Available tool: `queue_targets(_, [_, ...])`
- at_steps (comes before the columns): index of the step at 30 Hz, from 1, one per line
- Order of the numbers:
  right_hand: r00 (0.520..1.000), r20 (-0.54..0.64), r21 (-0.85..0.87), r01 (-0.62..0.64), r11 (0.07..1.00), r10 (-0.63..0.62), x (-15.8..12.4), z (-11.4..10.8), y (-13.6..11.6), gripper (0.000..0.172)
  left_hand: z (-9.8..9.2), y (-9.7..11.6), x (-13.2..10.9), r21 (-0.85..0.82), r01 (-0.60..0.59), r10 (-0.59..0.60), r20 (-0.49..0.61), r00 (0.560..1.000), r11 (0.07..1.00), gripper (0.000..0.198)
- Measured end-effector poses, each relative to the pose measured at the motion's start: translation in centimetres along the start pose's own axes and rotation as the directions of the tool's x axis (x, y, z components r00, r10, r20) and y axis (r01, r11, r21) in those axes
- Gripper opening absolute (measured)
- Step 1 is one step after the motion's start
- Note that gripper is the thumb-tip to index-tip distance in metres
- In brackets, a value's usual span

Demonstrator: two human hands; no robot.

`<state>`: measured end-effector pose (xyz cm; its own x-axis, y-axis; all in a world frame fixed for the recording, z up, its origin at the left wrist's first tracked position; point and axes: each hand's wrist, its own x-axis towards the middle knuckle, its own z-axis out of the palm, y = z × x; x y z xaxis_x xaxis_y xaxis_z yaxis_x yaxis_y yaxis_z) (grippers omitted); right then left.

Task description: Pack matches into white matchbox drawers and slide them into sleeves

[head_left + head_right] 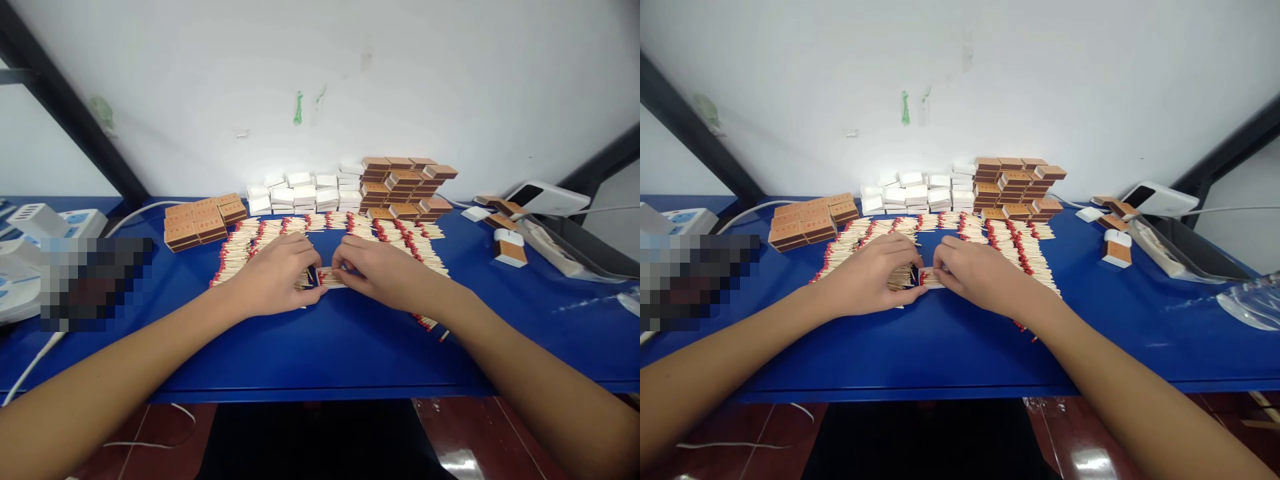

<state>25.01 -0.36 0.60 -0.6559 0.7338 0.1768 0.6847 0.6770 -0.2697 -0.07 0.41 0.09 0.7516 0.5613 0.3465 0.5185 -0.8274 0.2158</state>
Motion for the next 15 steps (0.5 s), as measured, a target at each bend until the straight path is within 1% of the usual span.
queue_targets(5, [1.0, -0.007, 0.042, 0.004, 0.999, -0.004, 0.1, 0.0, -0.2, 0.015, -0.1, 0.0, 0.0, -0.003, -0.002, 0.002, 0.007, 1.0, 1.0, 0.02])
queue_targets(9, [0.998, 0.042, 0.065, -0.043, 0.997, 0.041, 0.1, -0.5, 0.1, 0.013, -0.1, -0.1, 0.0, -0.013, 0.0, 0.0, 0.008, 1.0, 1.0, 0.02])
queue_targets(12, [0.995, 0.077, 0.07, -0.066, 0.995, 0.061, 0.2, -0.6, 0.1, 0.015, -0.1, -0.1, 0.0, -0.018, 0.004, -0.004, 0.006, 1.0, 1.0, 0.02])
queue_targets(15, [0.996, 0.069, 0.086, -0.061, 0.994, 0.055, 0.4, -0.9, 0.1, 0.015, -0.1, 0.0, 0.0, -0.016, 0.012, -0.012, 0.011, 1.0, 1.0, 0.02])
